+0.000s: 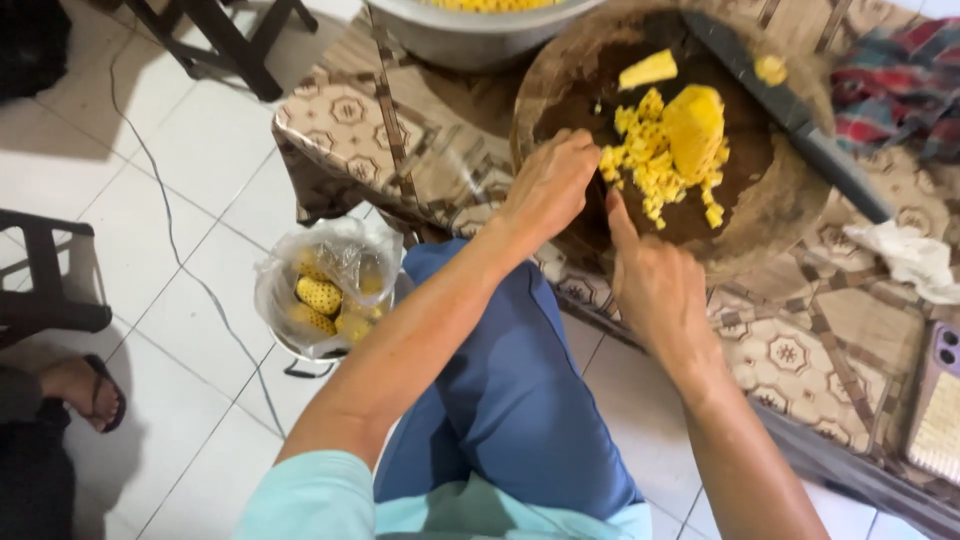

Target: Dicing pineapple on a wooden cutting board and transferring the pieces into a large metal bowl.

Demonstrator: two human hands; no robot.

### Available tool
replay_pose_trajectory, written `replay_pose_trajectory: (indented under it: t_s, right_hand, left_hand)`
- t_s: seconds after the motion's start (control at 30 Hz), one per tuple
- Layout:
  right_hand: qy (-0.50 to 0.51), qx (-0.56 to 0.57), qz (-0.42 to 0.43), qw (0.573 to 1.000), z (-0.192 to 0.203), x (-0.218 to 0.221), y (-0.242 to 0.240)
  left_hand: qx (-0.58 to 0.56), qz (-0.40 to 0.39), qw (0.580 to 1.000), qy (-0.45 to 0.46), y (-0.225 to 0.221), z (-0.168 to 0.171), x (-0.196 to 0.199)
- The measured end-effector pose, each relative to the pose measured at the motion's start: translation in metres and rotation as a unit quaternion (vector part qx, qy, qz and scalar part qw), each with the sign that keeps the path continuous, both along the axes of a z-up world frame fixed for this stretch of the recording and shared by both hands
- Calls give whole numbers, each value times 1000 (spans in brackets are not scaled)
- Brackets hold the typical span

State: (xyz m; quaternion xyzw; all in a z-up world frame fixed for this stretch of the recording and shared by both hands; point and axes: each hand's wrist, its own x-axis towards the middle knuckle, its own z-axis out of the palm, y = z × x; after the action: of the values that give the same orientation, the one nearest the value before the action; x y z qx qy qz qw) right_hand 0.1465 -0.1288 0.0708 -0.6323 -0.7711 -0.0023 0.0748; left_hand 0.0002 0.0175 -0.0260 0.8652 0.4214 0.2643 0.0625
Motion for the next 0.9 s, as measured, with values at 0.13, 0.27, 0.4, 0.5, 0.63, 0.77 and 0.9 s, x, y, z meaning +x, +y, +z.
replay_pose_trajectory:
  t_s: [0.13, 0.27, 0.4, 0.5, 0.63, 0.77, 0.9]
  right_hand:
    - [79, -12, 4, 997, -1, 2, -4]
    - [55, 10, -4, 998, 0, 14, -24]
    - [86, -40, -25, 995, 11, 16, -35]
    - [49, -14, -8, 999, 9, 9, -29]
    - [43, -28, -14, 999, 9, 3, -20]
    - [95, -45, -15, 994, 10, -2, -14]
    - [136, -92, -38, 986, 35, 3, -20]
  left_hand:
    - [19, -1, 1000, 1, -5, 1, 3]
    - [40, 14, 999, -1, 5, -15, 6]
    - [22, 21, 999, 15, -1, -14, 4]
    - [-2, 6, 1000, -18, -8, -1, 0]
    - [17, 35, 999, 18, -3, -4, 4]
    - [2, 31, 999, 25, -9, 0, 7]
    - [-11, 34, 999, 23, -6, 1, 4]
